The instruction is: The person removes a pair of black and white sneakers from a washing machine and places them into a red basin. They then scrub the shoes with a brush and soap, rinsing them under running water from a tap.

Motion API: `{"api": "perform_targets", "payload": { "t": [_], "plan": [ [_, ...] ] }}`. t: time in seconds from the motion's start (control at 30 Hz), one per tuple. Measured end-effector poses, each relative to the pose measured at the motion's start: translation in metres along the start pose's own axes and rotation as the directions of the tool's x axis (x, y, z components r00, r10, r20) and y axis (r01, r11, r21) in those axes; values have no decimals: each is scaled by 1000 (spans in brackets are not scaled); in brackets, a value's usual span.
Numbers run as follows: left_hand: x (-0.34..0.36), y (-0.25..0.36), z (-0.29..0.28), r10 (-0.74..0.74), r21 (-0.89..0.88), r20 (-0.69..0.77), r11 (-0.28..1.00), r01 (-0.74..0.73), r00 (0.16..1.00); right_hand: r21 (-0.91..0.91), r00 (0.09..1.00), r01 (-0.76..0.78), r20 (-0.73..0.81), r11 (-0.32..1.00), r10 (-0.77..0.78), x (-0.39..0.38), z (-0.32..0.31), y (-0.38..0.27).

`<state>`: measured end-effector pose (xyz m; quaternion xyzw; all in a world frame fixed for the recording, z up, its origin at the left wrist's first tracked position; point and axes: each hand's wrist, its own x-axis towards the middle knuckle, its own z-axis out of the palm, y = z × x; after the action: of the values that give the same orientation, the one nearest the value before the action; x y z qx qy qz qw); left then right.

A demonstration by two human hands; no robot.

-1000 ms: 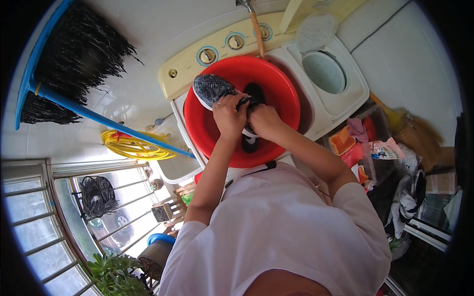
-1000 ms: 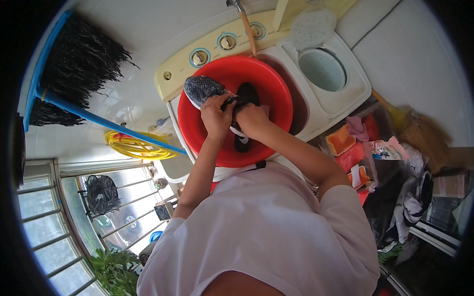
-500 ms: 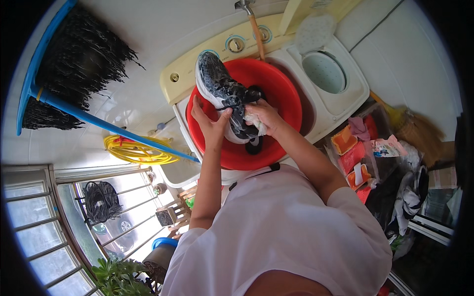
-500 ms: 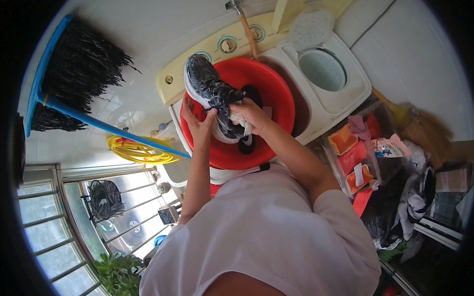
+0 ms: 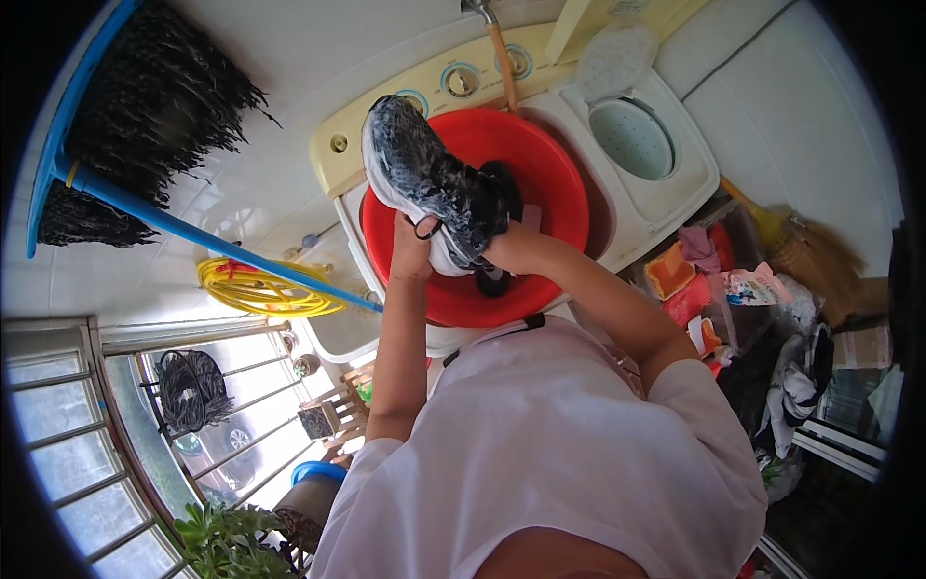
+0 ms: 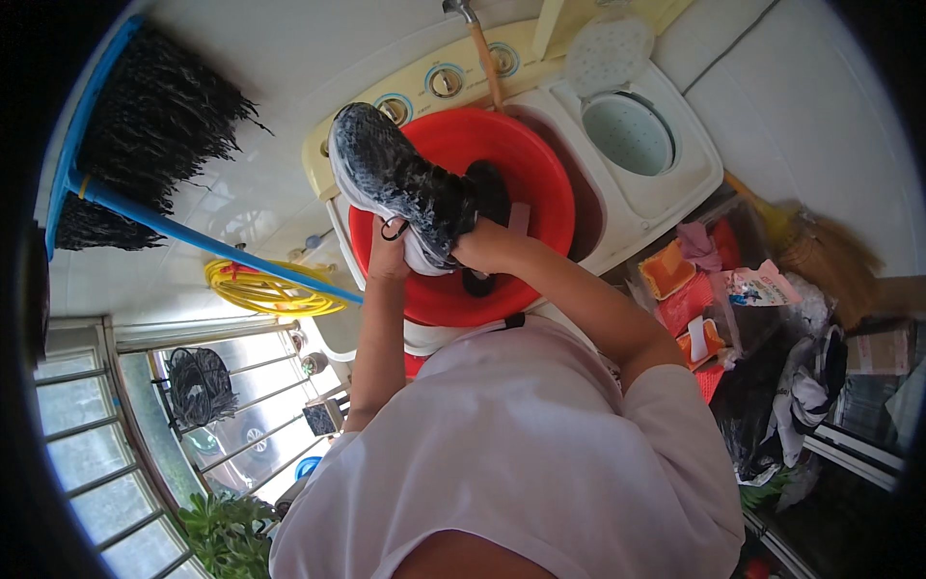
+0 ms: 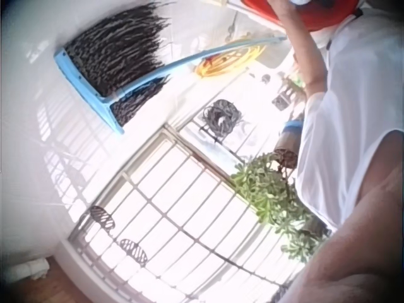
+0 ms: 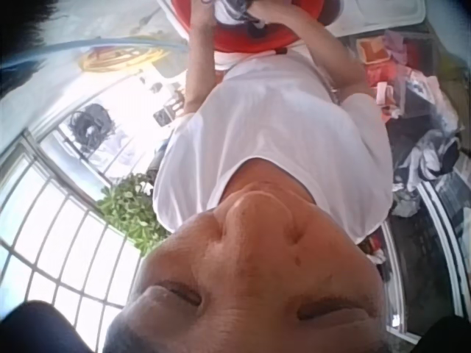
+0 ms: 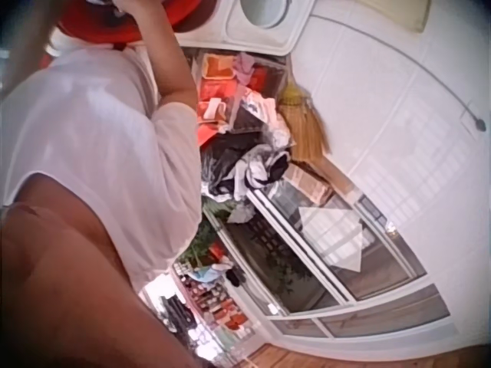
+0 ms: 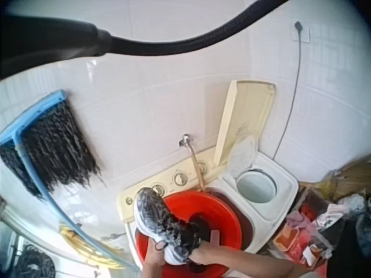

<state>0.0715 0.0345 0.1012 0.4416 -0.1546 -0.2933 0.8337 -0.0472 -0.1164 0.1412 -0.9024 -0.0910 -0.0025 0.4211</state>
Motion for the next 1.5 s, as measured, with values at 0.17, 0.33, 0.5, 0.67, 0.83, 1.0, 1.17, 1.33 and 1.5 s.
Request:
{"api": "perform_targets", "payload": {
  "t": [0.17,0.33,0.5,0.67,0.83,1.0,1.17,1.33,1.5],
  "plan": [
    [-4,-3,0,-42,-9,-79,999,41,996,0,995,-50,-89,999,49,-7,4,4],
    [-7,7,-16,-28,90,-127,995,39,992,763,971,-17,-141,646,192,-14,15,7],
    [-18,-6,-63,-98,-102,-57,991,91,994,930,928,-218,104,295,357,-39,-20,8],
    [-14,-3,-36,-391,-436,191,788,435,900,779,792,187,-480,598,377,-8,-61,-7],
    [-6,-29,-18,-403,-336,393,774,537,827,-172,795,309,-493,935,-354,62,-43,-8],
    [-21,7,-6,-383,-441,182,791,423,906,250,648,207,-759,946,59,71,-59,39],
    [-30,17,-49,-360,-476,-32,826,303,932,756,774,12,-421,654,472,25,-8,101],
    [-27,-10,-72,-309,-331,-37,901,280,950,619,852,-244,-231,747,470,3,69,113],
    [-28,6,-30,-359,-450,92,817,360,929,114,755,116,-655,987,-12,19,30,71]
  ]
}}
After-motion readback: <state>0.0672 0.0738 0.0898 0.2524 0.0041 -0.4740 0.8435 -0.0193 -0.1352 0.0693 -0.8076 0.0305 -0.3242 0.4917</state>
